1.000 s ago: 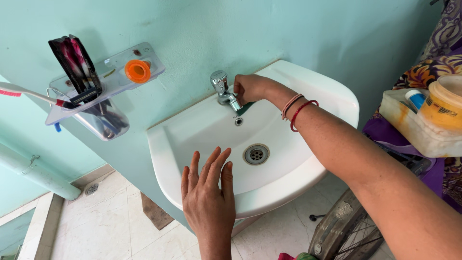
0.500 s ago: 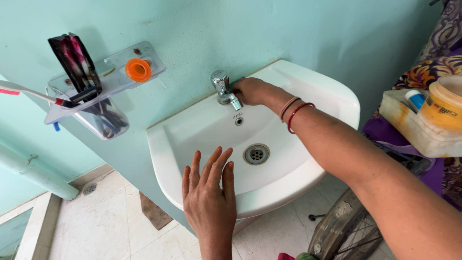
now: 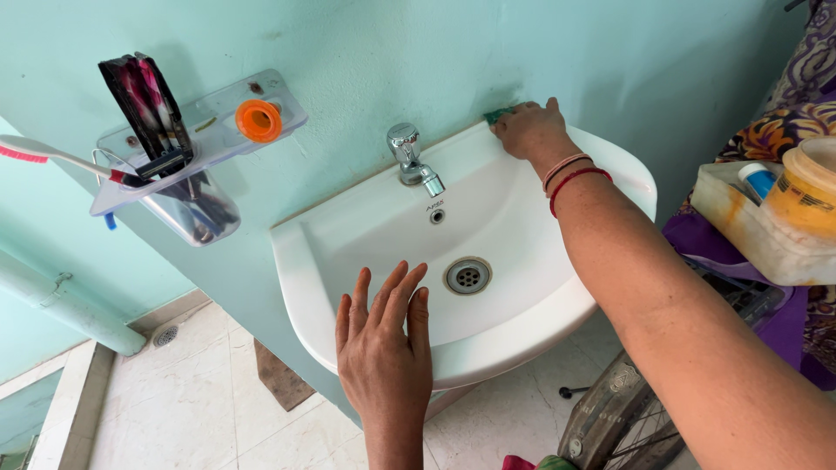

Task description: The person cleans the surface and basin of a white bathroom sink using a green sponge.

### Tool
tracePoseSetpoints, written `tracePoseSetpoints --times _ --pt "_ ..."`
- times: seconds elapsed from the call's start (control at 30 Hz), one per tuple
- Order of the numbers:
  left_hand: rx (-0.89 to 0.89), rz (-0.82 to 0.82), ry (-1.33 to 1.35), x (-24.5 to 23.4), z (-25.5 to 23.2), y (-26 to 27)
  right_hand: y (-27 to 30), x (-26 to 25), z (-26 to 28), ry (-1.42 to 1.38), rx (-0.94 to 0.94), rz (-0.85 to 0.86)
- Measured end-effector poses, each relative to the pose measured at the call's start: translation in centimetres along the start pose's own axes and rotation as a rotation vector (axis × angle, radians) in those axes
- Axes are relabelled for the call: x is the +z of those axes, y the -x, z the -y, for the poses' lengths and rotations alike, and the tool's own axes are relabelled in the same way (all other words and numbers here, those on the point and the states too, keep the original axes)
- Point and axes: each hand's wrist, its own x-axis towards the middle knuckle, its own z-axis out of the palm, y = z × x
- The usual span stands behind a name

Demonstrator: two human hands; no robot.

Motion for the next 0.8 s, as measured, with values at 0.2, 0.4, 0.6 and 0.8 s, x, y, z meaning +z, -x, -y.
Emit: tracePoseSetpoints --times 0.2,0.4,0.6,0.8 --pt "-0.005 0.006 -0.006 0.3 0.2 0.1 0.3 -1.5 -0.8 0.123 0.271 -0.031" --pt "-0.015 0.013 -0.006 0.3 0.1 0.1 -0.6 -2.2 -1.6 -0.072 0.283 0.078" --pt "-0.017 0.014 -0.01 0.3 0.2 0.1 1.0 -4.9 2.4 -0.299 0.169 0.424" --pt "-0.018 0.012 -0.011 0.2 0.1 0.1 3.9 -6.8 3.6 -0.69 -0.109 0.675"
